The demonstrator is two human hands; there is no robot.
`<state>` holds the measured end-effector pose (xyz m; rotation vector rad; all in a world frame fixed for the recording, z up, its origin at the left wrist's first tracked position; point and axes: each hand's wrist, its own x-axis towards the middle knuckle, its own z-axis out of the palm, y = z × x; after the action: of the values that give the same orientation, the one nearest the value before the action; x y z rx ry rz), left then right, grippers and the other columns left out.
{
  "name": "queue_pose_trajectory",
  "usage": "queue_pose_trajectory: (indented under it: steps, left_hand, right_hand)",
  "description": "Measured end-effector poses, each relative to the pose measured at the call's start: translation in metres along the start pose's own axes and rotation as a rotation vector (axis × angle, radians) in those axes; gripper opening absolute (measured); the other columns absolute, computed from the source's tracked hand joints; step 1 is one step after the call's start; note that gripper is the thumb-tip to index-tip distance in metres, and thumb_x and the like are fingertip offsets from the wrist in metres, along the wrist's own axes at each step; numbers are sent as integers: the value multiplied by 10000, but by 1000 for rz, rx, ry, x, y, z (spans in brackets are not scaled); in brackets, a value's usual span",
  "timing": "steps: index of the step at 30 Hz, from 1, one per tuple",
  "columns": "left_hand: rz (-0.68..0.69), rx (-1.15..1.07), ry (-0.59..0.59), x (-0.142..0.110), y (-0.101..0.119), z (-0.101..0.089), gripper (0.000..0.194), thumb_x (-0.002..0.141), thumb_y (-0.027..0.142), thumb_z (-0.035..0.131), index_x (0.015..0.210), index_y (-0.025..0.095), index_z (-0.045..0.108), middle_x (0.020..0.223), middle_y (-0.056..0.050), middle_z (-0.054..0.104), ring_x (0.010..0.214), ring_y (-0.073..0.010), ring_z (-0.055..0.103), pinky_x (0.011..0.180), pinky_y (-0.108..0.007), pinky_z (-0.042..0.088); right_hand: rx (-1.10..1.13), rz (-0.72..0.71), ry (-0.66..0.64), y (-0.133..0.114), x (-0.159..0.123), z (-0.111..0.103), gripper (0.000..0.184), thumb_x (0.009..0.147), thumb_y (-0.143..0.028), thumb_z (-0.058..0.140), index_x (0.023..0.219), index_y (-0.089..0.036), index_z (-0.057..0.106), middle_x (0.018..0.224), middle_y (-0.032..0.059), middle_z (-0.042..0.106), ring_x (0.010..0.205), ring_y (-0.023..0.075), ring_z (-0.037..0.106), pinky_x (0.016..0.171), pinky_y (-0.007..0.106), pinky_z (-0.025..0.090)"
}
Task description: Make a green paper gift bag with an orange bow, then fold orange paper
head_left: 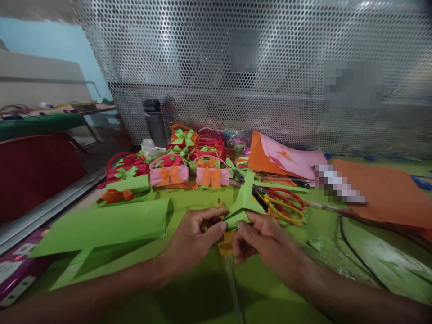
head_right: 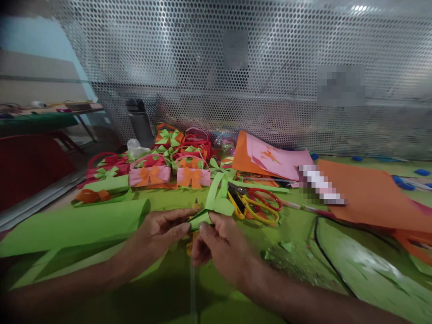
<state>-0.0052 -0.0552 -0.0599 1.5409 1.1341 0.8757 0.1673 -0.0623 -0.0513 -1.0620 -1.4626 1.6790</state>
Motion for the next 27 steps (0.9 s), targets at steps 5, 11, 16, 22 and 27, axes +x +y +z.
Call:
queue_pose_trajectory:
  steps: [5, 11, 16, 22, 27]
  left_hand:
    - [-55, -166, -2, 3, -5, 2, 544, 742, 369, 667, 1191, 71, 587, 1039, -137, 680, 925, -237, 614, 802, -351, 475]
    - [-29, -160, 2, 3, -6, 4, 515, 749, 335, 646, 1190, 78, 577, 1111, -152, 653, 984, -259, 600, 831, -380, 478]
    - [41, -64, 50, 1, -8, 7, 414, 769, 280, 598, 1138, 93, 607, 1035, -137, 675, 924, -251, 617, 803, -378, 489]
    - [65, -133, 25, 2, -9, 8, 384, 771, 264, 604, 1123, 111, 597, 1006, -109, 670, 881, -213, 613, 757, -322, 489]
    - [37, -179, 3, 3, -9, 8, 383, 748, 253, 617, 1099, 103, 592, 974, -109, 667, 881, -222, 607, 750, -331, 478]
  right_hand:
    - [-25, -11, 21, 5, 1, 1, 325, 803, -507, 506, 763, -187, 469, 616, -12, 575, 543, 116, 557, 590, 305, 493]
    - [-154, -62, 22, 11, 2, -1, 276, 860, -441, 434, 766, -187, 482, 646, 16, 596, 589, 144, 585, 628, 334, 499]
    - [-200, -63, 36, 14, 3, -1, 271, 868, -413, 428, 725, -191, 487, 647, 27, 605, 598, 156, 597, 642, 340, 502]
    - [-156, -58, 30, 12, 3, 2, 243, 852, -405, 455, 771, -181, 502, 645, 25, 592, 593, 157, 590, 634, 345, 509]
    - [-154, -43, 1, 12, 4, 1, 280, 864, -402, 445, 702, -182, 503, 612, 25, 595, 572, 145, 589, 637, 323, 495]
